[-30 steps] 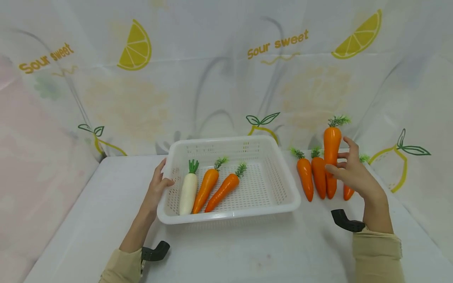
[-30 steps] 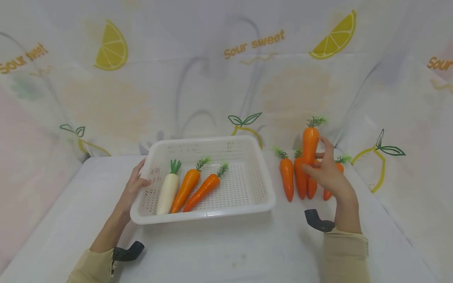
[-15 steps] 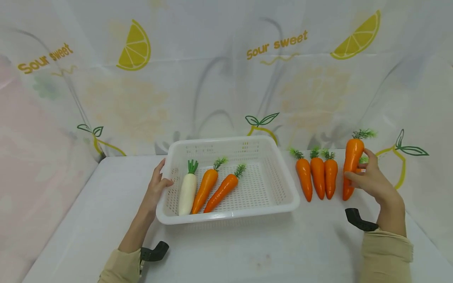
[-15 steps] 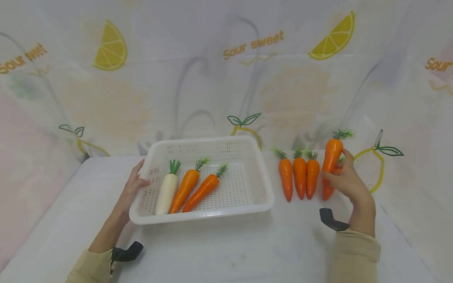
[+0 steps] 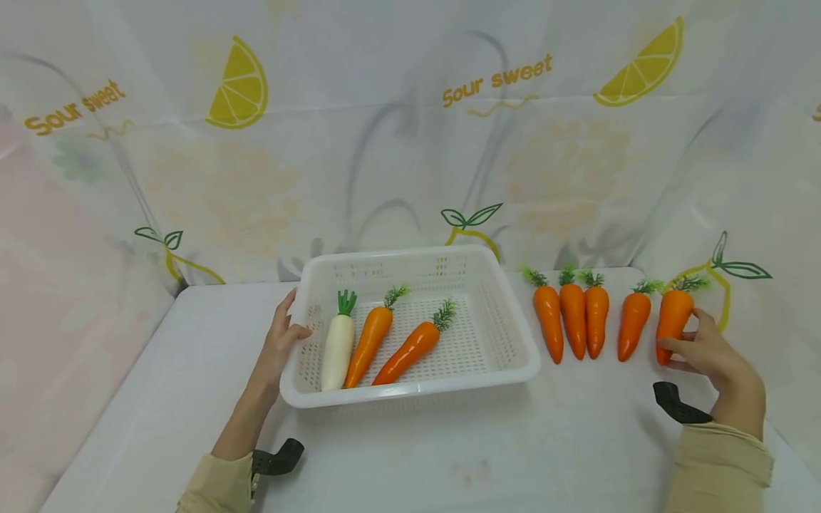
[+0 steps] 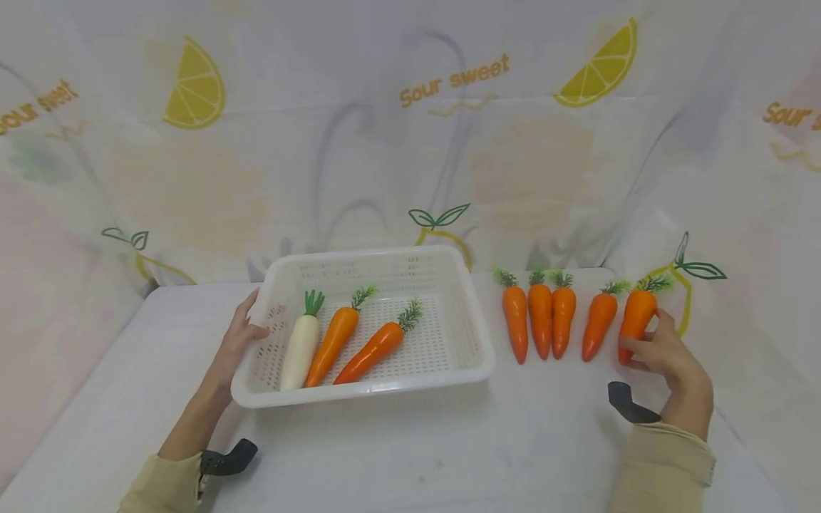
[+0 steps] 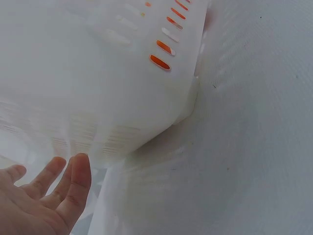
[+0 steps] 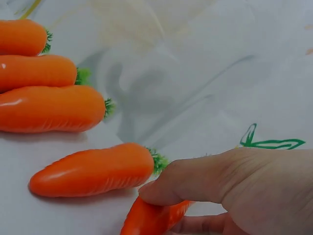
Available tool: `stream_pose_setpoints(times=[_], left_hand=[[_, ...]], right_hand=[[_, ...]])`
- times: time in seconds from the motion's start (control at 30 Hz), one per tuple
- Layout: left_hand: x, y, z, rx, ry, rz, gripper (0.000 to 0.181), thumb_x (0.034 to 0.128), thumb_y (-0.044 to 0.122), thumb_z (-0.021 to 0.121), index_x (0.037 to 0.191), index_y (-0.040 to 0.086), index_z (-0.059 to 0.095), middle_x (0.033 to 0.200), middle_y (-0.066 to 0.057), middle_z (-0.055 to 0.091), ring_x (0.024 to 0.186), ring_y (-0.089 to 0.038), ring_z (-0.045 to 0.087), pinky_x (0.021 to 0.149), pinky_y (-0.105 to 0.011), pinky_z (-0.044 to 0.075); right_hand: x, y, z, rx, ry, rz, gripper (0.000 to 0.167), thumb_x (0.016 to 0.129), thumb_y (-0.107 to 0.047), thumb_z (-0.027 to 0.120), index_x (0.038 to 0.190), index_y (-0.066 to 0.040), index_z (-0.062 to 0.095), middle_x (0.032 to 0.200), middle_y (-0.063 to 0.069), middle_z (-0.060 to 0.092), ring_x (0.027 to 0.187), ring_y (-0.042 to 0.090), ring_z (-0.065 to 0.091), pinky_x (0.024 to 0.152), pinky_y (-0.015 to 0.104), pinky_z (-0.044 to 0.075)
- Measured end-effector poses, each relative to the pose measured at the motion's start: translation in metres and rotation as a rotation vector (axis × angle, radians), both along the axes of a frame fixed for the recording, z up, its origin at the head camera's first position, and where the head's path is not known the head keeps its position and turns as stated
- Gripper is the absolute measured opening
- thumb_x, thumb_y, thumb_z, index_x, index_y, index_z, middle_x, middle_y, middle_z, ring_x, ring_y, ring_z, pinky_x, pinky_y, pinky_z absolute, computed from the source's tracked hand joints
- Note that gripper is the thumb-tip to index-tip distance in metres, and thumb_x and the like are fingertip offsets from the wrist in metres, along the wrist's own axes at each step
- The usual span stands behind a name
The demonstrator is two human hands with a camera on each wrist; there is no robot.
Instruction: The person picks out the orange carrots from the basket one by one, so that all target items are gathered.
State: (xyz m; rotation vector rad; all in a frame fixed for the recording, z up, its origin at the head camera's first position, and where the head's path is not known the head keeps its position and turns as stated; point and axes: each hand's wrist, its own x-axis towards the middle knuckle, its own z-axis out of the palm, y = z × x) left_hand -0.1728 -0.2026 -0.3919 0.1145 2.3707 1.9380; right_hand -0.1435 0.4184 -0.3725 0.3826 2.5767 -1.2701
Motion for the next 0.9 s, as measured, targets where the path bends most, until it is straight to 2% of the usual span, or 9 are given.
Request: stream_pose_setpoints(times=[0.2,0.4,0.5,0.63,0.8,0.9], left_hand=[[0.001,-0.001,-0.001,-0.004,0.003,0.002,0.071,0.0886,0.016,0.032,0.151,0.032,0.003,0.148,-0.013,0.035,0.117,-0.030,0.046,0.084,-0.027,0.049],[0.000,-0.001,-0.001,-0.006,0.002,0.000,0.071,0.0885,0.016,0.032,0.151,0.032,0.003,0.150,-0.012,0.032,0.121,-0.030,0.043,0.086,-0.028,0.047],[0.000,-0.001,-0.001,-0.011,0.005,0.000,0.071,0.0884,0.016,0.032,0.152,0.032,0.003,0.151,-0.011,0.032,0.122,-0.030,0.042,0.087,-0.029,0.046],[0.000,0.000,-0.001,-0.008,0.009,-0.004,0.071,0.0883,0.015,0.032,0.152,0.031,0.004,0.149,-0.013,0.034,0.118,-0.030,0.046,0.084,-0.027,0.048],[0.001,-0.001,-0.001,-0.003,0.005,-0.003,0.071,0.0887,0.016,0.032,0.152,0.032,0.003,0.150,-0.012,0.033,0.119,-0.030,0.045,0.087,-0.030,0.048],[0.001,-0.001,-0.001,-0.009,-0.002,0.002,0.071,0.0887,0.016,0.033,0.151,0.033,0.003,0.152,-0.011,0.030,0.123,-0.030,0.042,0.091,-0.036,0.046]], right_hand=[[-0.002,0.001,-0.010,0.038,-0.023,0.052,0.098,0.094,-0.022,0.053,0.136,0.015,-0.027,0.126,0.047,0.020,0.087,0.016,0.056,0.075,0.032,0.056],[-0.002,-0.002,-0.014,0.091,0.004,0.065,0.094,0.094,-0.028,0.053,0.140,0.016,-0.016,0.128,0.042,0.022,0.100,0.035,0.050,0.071,0.026,0.054],[-0.004,-0.005,-0.015,0.129,-0.010,0.068,0.094,0.094,-0.034,0.050,0.141,0.016,-0.014,0.131,0.043,0.021,0.107,0.046,0.043,0.083,0.039,0.051],[-0.010,-0.009,-0.014,0.193,-0.068,0.049,0.097,0.092,-0.041,0.049,0.139,0.019,-0.011,0.134,0.046,0.021,0.115,0.054,0.038,0.096,0.060,0.035],[-0.017,-0.014,-0.015,0.217,-0.074,0.022,0.094,0.092,-0.041,0.049,0.138,0.022,-0.003,0.134,0.047,0.025,0.116,0.052,0.042,0.100,0.059,0.034],[-0.019,-0.016,-0.016,0.171,-0.081,0.009,0.095,0.092,-0.041,0.050,0.139,0.022,-0.004,0.136,0.047,0.022,0.119,0.052,0.041,0.103,0.059,0.031]])
